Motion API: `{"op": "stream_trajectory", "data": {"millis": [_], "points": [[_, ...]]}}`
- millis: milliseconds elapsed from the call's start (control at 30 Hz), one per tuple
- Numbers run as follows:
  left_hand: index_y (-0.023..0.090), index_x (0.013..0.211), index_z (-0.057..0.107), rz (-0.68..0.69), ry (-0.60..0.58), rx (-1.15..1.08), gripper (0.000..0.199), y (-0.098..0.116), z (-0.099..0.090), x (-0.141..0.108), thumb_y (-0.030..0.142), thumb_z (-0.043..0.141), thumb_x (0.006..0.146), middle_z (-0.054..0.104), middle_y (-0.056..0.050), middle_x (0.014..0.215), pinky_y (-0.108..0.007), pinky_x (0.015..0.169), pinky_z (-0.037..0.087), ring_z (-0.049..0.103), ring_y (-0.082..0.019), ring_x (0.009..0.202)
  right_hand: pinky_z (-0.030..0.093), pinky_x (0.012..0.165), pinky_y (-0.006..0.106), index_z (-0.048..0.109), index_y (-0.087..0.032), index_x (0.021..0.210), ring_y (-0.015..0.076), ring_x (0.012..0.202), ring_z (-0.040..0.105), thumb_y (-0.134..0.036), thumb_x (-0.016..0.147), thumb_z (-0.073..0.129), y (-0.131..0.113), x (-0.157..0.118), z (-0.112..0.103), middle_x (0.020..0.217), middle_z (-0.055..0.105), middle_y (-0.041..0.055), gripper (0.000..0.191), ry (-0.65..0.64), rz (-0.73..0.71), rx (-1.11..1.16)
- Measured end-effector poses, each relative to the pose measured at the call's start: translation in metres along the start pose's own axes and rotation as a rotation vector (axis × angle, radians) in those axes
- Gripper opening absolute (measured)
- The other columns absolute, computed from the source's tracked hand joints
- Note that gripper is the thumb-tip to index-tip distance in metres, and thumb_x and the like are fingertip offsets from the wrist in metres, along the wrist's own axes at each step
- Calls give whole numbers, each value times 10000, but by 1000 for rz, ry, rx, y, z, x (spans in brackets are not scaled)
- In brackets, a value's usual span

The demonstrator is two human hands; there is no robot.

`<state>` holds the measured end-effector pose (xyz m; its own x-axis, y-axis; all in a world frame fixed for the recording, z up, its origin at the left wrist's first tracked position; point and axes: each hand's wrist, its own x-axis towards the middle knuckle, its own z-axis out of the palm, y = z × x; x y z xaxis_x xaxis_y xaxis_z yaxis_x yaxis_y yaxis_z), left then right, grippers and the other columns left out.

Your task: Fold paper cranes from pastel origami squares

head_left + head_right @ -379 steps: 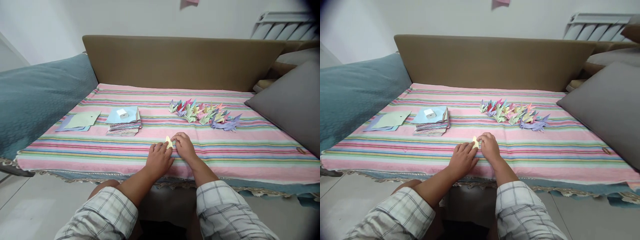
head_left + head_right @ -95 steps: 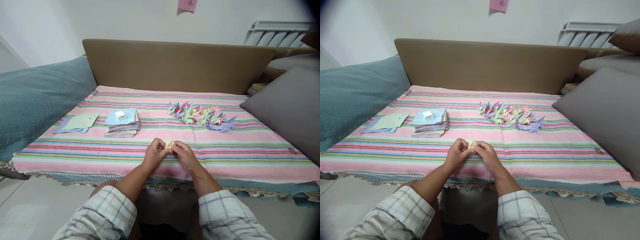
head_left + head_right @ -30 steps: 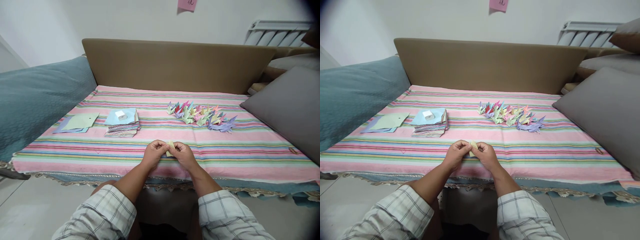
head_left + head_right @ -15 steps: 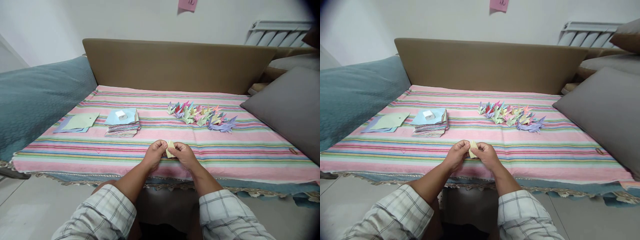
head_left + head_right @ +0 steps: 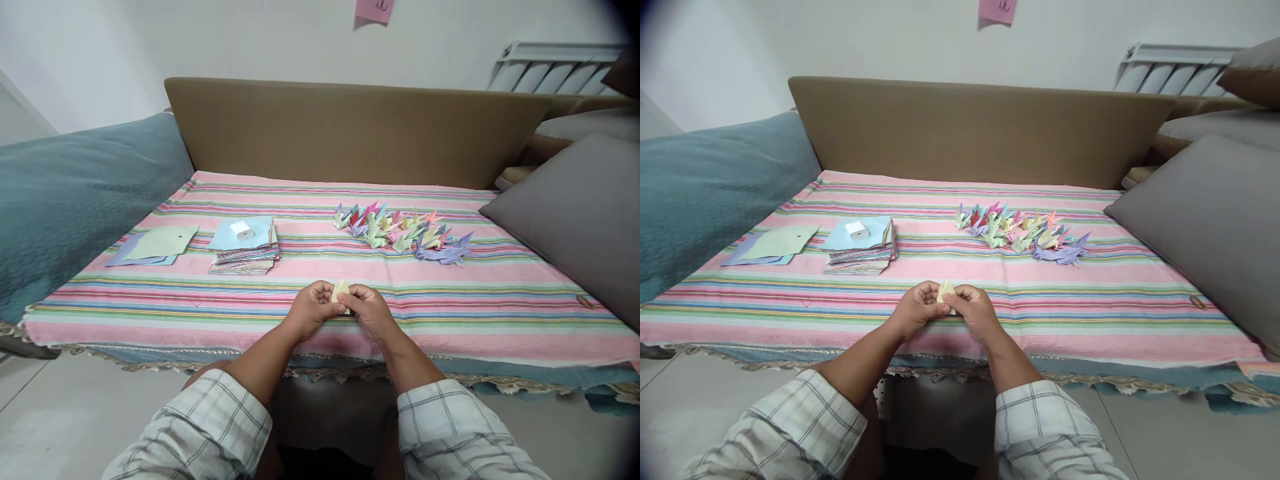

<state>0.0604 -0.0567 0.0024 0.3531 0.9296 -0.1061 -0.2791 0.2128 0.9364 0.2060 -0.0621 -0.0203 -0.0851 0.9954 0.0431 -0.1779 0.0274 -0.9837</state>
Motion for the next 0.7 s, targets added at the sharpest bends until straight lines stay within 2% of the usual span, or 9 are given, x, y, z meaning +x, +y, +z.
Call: {"op": "stream_trajectory", "data": {"millis": [200, 400, 500, 700], "points": [[154, 773, 529, 27, -23, 51, 433, -1, -1, 0, 273, 840, 495, 572, 55, 654, -206, 584, 415, 533, -68, 587, 350, 525, 227, 618, -173, 608, 89, 530, 417, -436, 677, 708, 1, 0, 2, 547, 513, -35, 286, 22, -35, -18], [147, 773, 533, -13, 4, -7, 473, 1, 0, -1, 286, 861, 462, 595, 43, 630, -200, 547, 413, 554, -81, 554, 363, 497, 229, 605, -174, 620, 90, 506, 420, -489, 666, 704, -4, -2, 6, 532, 499, -36, 333, 29, -29, -15], [141, 798, 546, -68, -30, -81, 484, 3, 0, -1, 313, 862, 475, 636, 5, 672, -208, 537, 425, 601, -114, 571, 386, 461, 231, 606, -172, 673, 89, 474, 433, -559, 705, 641, -9, -4, 7, 531, 489, -29, 390, 2, 29, 101], [127, 765, 582, -123, -42, -184, 455, 1, -3, -1, 303, 874, 463, 636, -3, 678, -202, 541, 452, 614, -115, 586, 436, 445, 208, 622, -193, 809, 76, 465, 466, -489, 675, 701, -11, -5, 7, 577, 535, -35, 334, -29, 62, 151]]}}
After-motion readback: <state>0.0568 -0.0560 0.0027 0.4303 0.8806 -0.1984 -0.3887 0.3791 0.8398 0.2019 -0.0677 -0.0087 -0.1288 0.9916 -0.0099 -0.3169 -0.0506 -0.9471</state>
